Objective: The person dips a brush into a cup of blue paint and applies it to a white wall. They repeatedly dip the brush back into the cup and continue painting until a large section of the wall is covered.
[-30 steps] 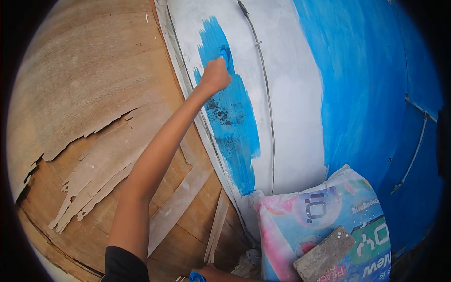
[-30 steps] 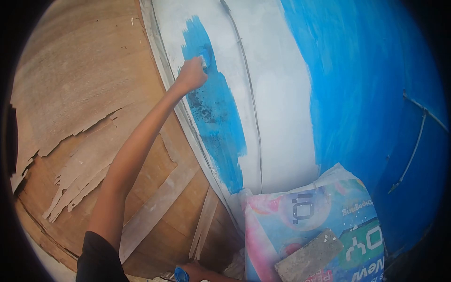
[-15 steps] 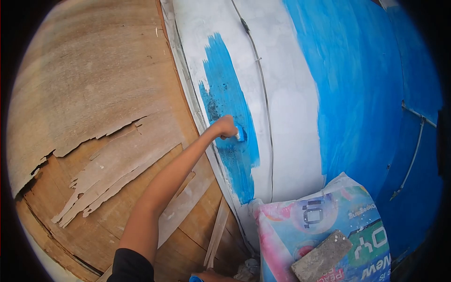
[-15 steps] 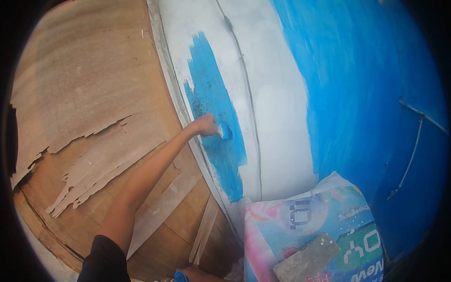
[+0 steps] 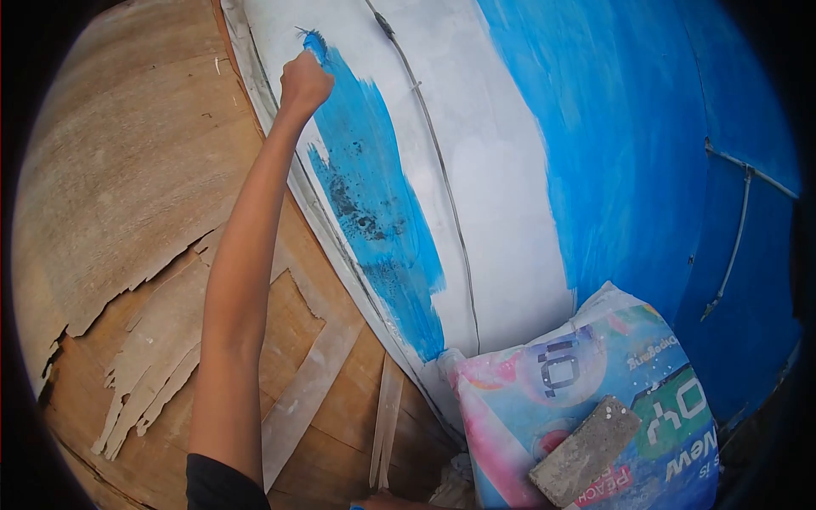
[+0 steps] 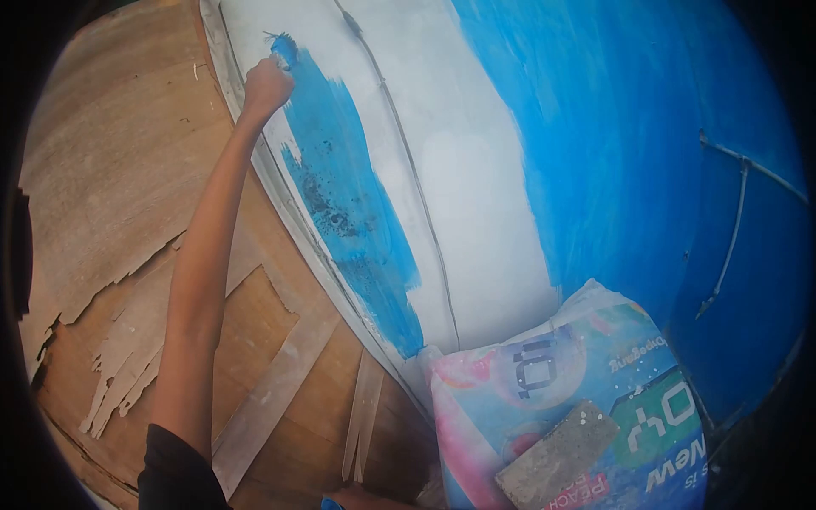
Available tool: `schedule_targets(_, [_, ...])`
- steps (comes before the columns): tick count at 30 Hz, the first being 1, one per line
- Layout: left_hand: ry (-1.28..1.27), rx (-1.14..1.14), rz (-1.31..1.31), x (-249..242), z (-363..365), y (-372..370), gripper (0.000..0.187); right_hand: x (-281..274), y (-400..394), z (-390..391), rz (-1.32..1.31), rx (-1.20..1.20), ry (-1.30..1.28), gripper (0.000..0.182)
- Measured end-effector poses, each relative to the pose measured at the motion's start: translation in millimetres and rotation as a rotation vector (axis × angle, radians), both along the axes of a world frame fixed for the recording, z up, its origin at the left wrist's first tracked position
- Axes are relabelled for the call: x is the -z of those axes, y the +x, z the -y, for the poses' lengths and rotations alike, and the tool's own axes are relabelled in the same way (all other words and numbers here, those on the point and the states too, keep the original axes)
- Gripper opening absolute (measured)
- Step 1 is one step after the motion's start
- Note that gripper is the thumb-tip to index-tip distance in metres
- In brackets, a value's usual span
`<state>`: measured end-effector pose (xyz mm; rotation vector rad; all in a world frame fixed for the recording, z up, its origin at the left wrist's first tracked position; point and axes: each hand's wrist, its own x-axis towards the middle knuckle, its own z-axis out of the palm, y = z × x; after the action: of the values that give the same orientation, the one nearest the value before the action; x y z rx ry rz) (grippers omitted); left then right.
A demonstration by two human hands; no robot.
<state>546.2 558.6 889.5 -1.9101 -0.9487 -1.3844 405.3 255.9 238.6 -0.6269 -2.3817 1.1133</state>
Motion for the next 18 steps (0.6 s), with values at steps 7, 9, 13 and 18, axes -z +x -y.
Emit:
schedule_targets(7, [-0.321, 0.13, -0.135, 177.3, 21.6, -4.6, 0.049, 29.8, -15.5, 18.3, -0.108, 0.285, 0.084, 0.066])
schedule_targets(9, [-0.452, 0.213, -0.175, 241.2, 25.9, -6.4, 0.052, 0.6, -1.0, 22.2, -0.036, 0.297, 0.128, 0.067])
schedule_targets(13, [-0.724, 0.147, -0.338, 357.9, 35.2, -11.0, 0.062, 12.5, 2.0, 16.7, -0.238, 0.239, 0.115, 0.059])
schedule_targets(18, [-1.036, 0.007, -0.478, 417.7, 44.5, -13.0, 0.049, -2.1, 11.8, -0.1, -0.129, -0.082, 0.058, 0.067])
